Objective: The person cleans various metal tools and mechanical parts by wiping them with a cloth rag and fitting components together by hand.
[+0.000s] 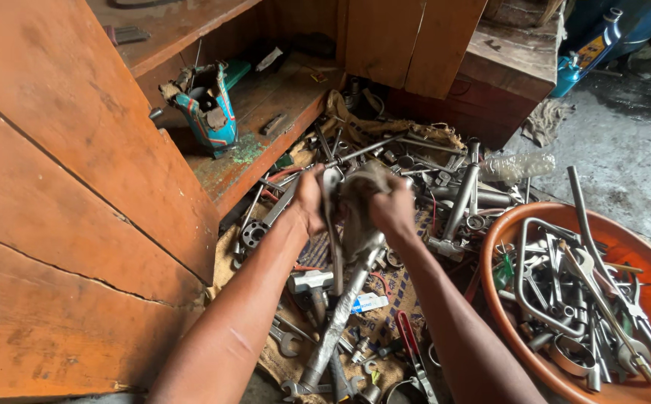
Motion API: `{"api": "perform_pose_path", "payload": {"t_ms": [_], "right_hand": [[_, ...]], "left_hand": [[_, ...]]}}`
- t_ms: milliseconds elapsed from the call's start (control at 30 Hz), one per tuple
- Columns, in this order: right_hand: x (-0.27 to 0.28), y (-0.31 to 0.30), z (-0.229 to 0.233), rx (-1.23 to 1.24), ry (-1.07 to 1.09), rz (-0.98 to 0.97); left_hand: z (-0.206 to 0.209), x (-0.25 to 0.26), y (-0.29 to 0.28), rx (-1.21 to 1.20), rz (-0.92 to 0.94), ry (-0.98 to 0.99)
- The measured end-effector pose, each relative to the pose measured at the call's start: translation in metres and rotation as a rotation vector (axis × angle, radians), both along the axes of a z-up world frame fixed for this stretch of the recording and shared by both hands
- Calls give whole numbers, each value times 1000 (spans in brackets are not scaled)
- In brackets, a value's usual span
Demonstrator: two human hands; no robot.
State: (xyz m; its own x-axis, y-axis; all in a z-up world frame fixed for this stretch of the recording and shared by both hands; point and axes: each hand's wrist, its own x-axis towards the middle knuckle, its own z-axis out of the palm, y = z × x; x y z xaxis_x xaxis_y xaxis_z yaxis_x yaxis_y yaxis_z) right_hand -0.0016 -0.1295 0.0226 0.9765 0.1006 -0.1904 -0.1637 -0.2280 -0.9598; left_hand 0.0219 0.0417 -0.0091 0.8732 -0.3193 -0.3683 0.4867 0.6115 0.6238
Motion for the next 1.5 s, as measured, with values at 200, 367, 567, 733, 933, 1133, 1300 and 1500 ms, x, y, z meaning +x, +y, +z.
{"api": "perform_pose_path", "payload": {"t_ms": [200, 367, 567, 733, 933, 1133, 1300, 1500], "right_hand": [[26, -45, 17, 435, -143, -169], [-10, 21, -7, -320, -703, 139], [-7, 30, 22, -515, -1015, -160], [3, 25, 16, -212, -661, -116], [-35, 27, -35, -270, -793, 182], [5, 22, -5, -348, -536, -372], [36, -30, 4, 294, -219, 108], [10, -12, -27, -19, 40, 481]], "left_hand": [[-10, 0, 16, 120, 267, 209], [5, -9, -13, 39, 210, 237], [6, -12, -42, 20, 35, 46], [-28, 3, -45, 44, 62, 223], [-4, 8, -3, 196, 271, 252], [8, 1, -47, 170, 171, 199], [-3, 14, -36, 50, 297, 115], [-22, 30, -3, -14, 589, 161]]}}
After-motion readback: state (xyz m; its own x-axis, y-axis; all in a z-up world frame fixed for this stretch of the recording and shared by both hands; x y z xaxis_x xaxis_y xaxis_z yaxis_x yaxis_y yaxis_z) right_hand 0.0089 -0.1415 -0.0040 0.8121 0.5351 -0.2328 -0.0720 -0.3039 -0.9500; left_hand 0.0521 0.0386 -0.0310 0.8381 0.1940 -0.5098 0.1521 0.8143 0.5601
